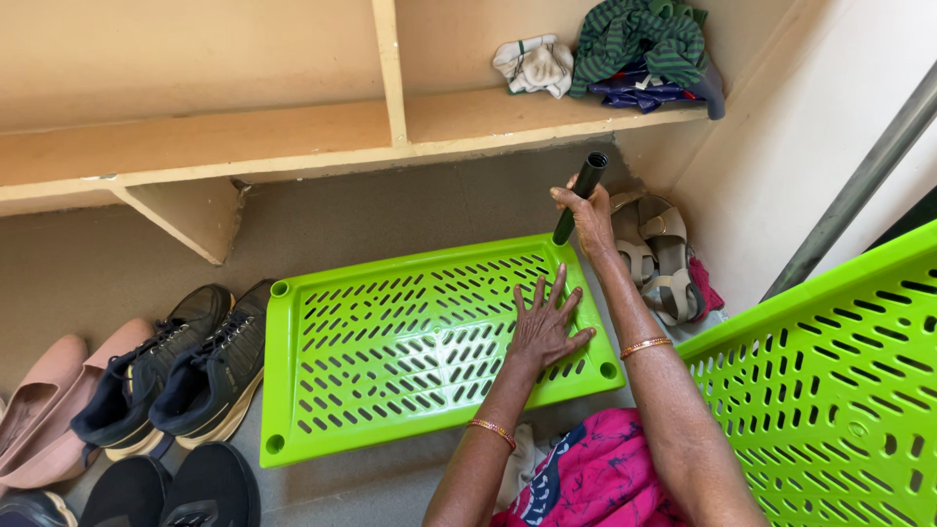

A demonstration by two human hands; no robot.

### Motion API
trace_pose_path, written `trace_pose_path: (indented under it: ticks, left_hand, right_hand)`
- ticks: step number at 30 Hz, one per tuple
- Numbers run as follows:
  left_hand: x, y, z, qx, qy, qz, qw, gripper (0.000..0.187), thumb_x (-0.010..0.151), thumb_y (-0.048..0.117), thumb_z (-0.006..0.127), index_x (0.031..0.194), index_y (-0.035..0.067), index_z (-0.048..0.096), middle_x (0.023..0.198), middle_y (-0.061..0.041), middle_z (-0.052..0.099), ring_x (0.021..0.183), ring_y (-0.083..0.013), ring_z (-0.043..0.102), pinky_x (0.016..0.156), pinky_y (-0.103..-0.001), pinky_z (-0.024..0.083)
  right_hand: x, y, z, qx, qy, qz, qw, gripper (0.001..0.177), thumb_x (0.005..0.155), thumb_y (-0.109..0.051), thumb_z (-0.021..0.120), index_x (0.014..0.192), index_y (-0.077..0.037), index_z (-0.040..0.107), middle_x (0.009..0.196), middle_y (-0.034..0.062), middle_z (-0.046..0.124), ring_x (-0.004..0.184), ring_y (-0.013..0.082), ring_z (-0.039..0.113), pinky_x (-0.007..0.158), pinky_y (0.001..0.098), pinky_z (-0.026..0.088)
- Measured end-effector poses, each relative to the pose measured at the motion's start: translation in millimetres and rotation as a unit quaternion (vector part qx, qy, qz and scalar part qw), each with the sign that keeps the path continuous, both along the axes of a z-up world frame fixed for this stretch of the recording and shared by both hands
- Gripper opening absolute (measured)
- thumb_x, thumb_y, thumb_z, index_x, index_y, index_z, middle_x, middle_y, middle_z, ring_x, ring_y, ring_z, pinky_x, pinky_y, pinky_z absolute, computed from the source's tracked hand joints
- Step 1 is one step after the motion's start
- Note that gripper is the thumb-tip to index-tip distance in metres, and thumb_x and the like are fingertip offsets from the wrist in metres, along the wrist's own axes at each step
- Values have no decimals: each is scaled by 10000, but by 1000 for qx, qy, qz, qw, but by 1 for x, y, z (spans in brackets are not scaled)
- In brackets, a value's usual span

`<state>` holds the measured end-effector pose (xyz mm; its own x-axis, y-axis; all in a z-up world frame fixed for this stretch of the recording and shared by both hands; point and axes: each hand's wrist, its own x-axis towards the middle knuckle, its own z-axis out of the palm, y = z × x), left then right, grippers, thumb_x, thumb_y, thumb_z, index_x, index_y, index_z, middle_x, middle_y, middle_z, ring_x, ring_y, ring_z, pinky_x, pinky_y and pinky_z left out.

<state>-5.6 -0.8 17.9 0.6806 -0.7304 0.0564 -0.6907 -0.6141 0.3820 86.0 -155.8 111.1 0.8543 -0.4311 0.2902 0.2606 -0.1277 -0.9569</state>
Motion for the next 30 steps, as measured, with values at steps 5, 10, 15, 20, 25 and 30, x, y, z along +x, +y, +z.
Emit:
trace_pose_path:
  ticks: [5, 10, 15, 20, 25, 30]
  left_hand:
    - [3, -9, -10, -22, -15, -3, 1000, 840, 940, 738, 338, 1604, 223, 318, 1757, -74, 11, 1591, -346, 123, 1213, -721, -19]
    - [5, -14, -19, -50, -41, 0, 998, 892, 947, 747, 279, 1647, 199, 221, 1729, -74, 6, 1557, -351, 128, 1193, -725, -21]
    - [3, -14, -14, -22, -22, 2, 1000, 902, 937, 770, 284, 1637, 209, 196, 1734, -77, 3, 1573, -342, 116, 1202, -717, -29]
    - [1, -12, -17, -37, -42, 17, 998, 939, 937, 773, 308, 1647, 174, 165, 1739, -141, 3, 1577, -346, 120, 1194, -719, -17]
    - [3, -14, -22, -53, -64, 16, 996, 963, 953, 774, 306, 1655, 144, 115, 1737, -151, 11, 1573, -343, 106, 1191, -716, -23]
    - [4, -14, -22, -37, -44, 14, 998, 959, 932, 779, 312, 1647, 165, 134, 1734, -129, 13, 1575, -326, 98, 1194, -713, -31]
  right_hand:
    - [2, -14, 4, 19, 27, 47, 998, 229, 787, -89, 744, 903, -107, 548, 761, 11, 567, 731, 145, 598, 735, 314, 495]
    - [8, -23, 9, 16, 31, 103, 994, 234, 788, -59, 729, 899, -112, 531, 778, -6, 544, 738, 139, 573, 731, 309, 478]
    - [4, -15, 4, 30, 3, 87, 996, 254, 792, -79, 758, 909, -97, 534, 775, 13, 551, 724, 152, 587, 719, 313, 471]
    - [20, 12, -15, 10, 25, -169, 985, 210, 858, -231, 786, 866, -79, 642, 778, 21, 654, 686, 115, 619, 664, 275, 508]
    - [25, 4, -19, 47, 15, -114, 992, 214, 831, -150, 765, 779, -45, 587, 696, 50, 585, 608, 156, 569, 611, 300, 442]
    - [14, -10, -13, 29, 26, -10, 999, 197, 785, -124, 748, 813, -85, 557, 705, 12, 568, 612, 140, 562, 611, 291, 469]
